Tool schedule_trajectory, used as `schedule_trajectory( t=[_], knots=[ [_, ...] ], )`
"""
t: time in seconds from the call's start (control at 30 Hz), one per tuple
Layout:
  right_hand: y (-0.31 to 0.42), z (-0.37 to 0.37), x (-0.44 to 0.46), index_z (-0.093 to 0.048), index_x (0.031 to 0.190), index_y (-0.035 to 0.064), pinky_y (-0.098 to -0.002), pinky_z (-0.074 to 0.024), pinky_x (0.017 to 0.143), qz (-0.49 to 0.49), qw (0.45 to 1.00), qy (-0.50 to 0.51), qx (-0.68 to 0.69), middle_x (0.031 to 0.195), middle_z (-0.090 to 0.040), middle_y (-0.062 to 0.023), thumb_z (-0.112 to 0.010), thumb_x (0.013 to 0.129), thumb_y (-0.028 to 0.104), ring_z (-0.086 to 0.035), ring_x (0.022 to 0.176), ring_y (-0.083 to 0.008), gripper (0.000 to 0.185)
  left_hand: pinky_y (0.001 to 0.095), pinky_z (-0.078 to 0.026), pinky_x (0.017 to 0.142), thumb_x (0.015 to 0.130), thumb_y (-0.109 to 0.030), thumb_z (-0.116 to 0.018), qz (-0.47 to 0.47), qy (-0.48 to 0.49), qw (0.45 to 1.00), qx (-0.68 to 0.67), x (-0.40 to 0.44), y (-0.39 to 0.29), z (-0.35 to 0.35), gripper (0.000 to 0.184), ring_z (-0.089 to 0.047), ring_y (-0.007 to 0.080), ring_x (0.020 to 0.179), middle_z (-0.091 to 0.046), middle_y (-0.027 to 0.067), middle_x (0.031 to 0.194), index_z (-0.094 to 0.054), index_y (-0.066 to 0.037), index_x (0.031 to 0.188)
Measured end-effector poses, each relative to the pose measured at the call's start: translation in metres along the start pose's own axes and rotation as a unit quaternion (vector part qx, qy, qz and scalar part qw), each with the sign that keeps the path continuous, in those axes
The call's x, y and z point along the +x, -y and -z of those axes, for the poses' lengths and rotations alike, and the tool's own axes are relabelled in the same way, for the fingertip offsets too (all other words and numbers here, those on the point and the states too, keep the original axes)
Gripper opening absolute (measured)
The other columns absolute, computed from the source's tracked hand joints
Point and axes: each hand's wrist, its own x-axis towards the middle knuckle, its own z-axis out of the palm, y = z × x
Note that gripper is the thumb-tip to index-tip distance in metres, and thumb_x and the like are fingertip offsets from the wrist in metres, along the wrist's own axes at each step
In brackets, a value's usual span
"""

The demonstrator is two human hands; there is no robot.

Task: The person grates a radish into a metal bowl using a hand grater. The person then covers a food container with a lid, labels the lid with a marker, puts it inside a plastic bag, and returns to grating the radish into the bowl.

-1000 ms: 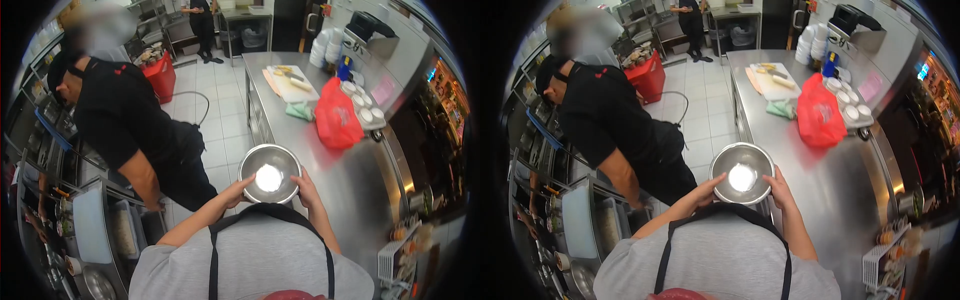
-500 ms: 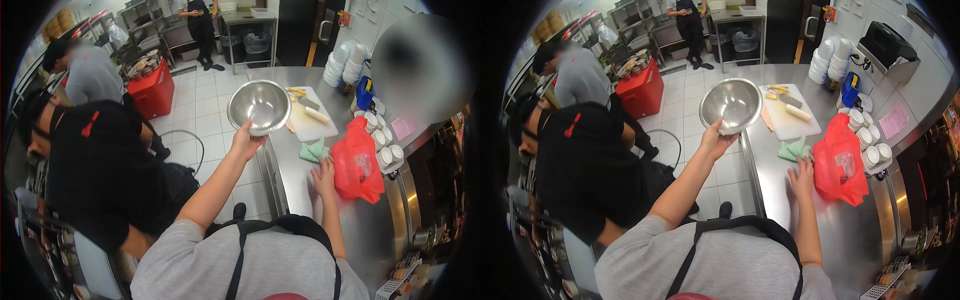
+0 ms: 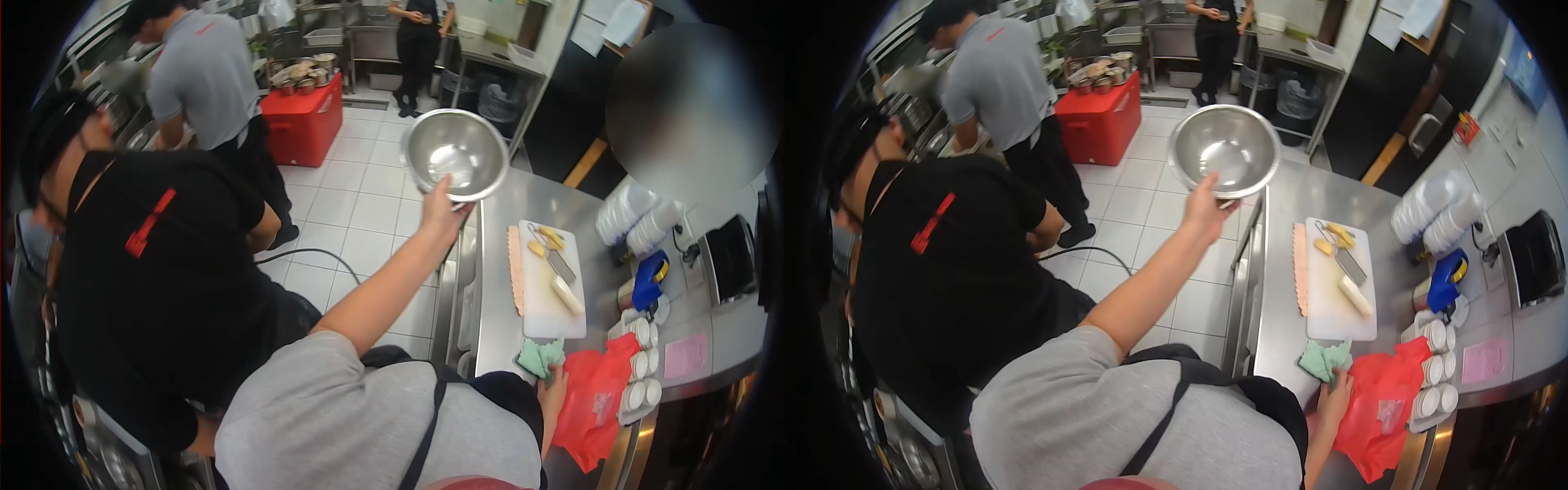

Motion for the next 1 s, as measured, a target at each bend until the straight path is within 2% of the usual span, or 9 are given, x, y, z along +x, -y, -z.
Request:
schedule_trajectory(
  t=[0.1, 0.27, 0.37, 0.43, 0.5, 0.53, 0.6, 0.73, 1.0],
  knots=[
    [-0.008, 0.009, 0.004, -0.05, 0.092, 0.0041, -0.0367, -0.0417, 0.074, -0.006, 0.999, 0.039, 0.025, 0.092, -0.049, -0.0148, -0.061, 0.064, 0.0, -0.052, 0.085, -0.0314, 0.031, 0.037, -0.045, 0.077, 0.088, -0.026, -0.046, 0.037, -0.015, 0.999, 0.015, 0.036, -0.002, 0.022, 0.043, -0.05, 0.028, 0.096, -0.047, 0.016, 0.111, -0.035, -0.001, 0.121],
    [0.025, 0.057, 0.017, -0.054, 0.088, 0.0048, -0.0364, -0.043, 0.071, -0.066, 0.989, 0.13, 0.014, 0.09, -0.05, -0.012, -0.066, 0.06, 0.004, -0.053, 0.078, -0.0302, 0.031, 0.0361, -0.046, 0.074, 0.089, -0.025, -0.043, 0.031, -0.064, 0.997, 0.031, 0.136, -0.025, 0.062, 0.042, -0.053, 0.0316, 0.091, -0.047, 0.0184, 0.111, -0.034, 0.0, 0.122],
    [0.071, 0.08, 0.042, -0.056, 0.092, 0.0048, -0.0361, -0.0439, 0.071, -0.084, 0.983, 0.15, -0.063, 0.087, -0.052, -0.0108, -0.069, 0.06, 0.007, -0.054, 0.079, -0.0276, 0.035, 0.0351, -0.048, 0.07, 0.088, -0.023, -0.045, 0.011, -0.08, 0.995, 0.052, 0.202, -0.058, 0.09, 0.036, -0.053, 0.0262, 0.09, -0.05, 0.0151, 0.107, -0.04, -0.002, 0.117],
    [0.09, 0.074, 0.07, -0.059, 0.099, 0.0057, -0.0317, -0.0448, 0.068, 0.03, 0.998, 0.055, -0.019, 0.08, -0.053, -0.0092, -0.069, 0.064, 0.009, -0.055, 0.076, -0.0233, 0.037, 0.035, -0.048, 0.069, 0.087, -0.022, -0.046, 0.007, -0.081, 0.996, 0.041, 0.24, -0.078, 0.109, 0.036, -0.053, 0.0261, 0.09, -0.05, 0.0151, 0.107, -0.039, -0.002, 0.117],
    [0.152, 0.073, 0.122, -0.06, 0.102, 0.0063, -0.0293, -0.0444, 0.066, 0.042, 0.99, 0.11, 0.073, 0.078, -0.053, -0.0088, -0.068, 0.066, 0.008, -0.055, 0.073, -0.0215, 0.036, 0.0342, -0.047, 0.068, 0.087, -0.02, -0.047, -0.056, -0.104, 0.993, 0.026, 0.279, -0.095, 0.126, 0.038, -0.053, 0.026, 0.09, -0.051, 0.0146, 0.105, -0.038, -0.002, 0.118],
    [0.189, 0.068, 0.155, -0.06, 0.104, 0.0068, -0.027, -0.0439, 0.064, 0.055, 0.97, 0.167, 0.168, 0.075, -0.053, -0.0084, -0.066, 0.069, 0.007, -0.056, 0.071, -0.0198, 0.035, 0.0342, -0.047, 0.068, 0.087, -0.02, -0.047, -0.058, -0.1, 0.993, 0.023, 0.298, -0.101, 0.131, 0.038, -0.053, 0.026, 0.09, -0.051, 0.0146, 0.105, -0.038, -0.002, 0.118],
    [0.254, 0.044, 0.22, -0.061, 0.107, 0.0089, -0.0242, -0.0425, 0.064, 0.177, 0.937, 0.23, 0.192, 0.069, -0.052, -0.0076, -0.063, 0.074, 0.007, -0.055, 0.066, -0.0195, 0.033, 0.0345, -0.047, 0.07, 0.086, -0.019, -0.048, -0.04, -0.136, 0.99, 0.02, 0.324, -0.112, 0.147, 0.039, -0.052, 0.0263, 0.092, -0.05, 0.014, 0.107, -0.037, -0.002, 0.119],
    [0.349, -0.038, 0.331, -0.058, 0.109, 0.0105, -0.028, -0.0442, 0.065, 0.281, 0.906, 0.296, 0.117, 0.078, -0.053, -0.0094, -0.061, 0.08, 0.018, -0.055, 0.072, -0.0204, 0.03, 0.0346, -0.046, 0.074, 0.085, -0.019, -0.049, 0.013, -0.167, 0.984, 0.059, 0.349, -0.117, 0.161, 0.039, -0.053, 0.0248, 0.093, -0.05, 0.0146, 0.108, -0.037, -0.002, 0.119],
    [0.371, -0.121, 0.482, -0.058, 0.109, 0.0075, -0.0291, -0.046, 0.072, 0.214, 0.898, 0.34, 0.177, 0.089, -0.057, -0.0087, -0.064, 0.078, 0.02, -0.056, 0.08, -0.0174, 0.034, 0.0406, -0.046, 0.085, 0.087, -0.016, -0.047, 0.184, -0.164, 0.963, 0.11, 0.427, -0.11, 0.146, 0.045, -0.049, 0.0281, 0.106, -0.043, 0.0184, 0.121, -0.031, -0.001, 0.127]
  ],
)
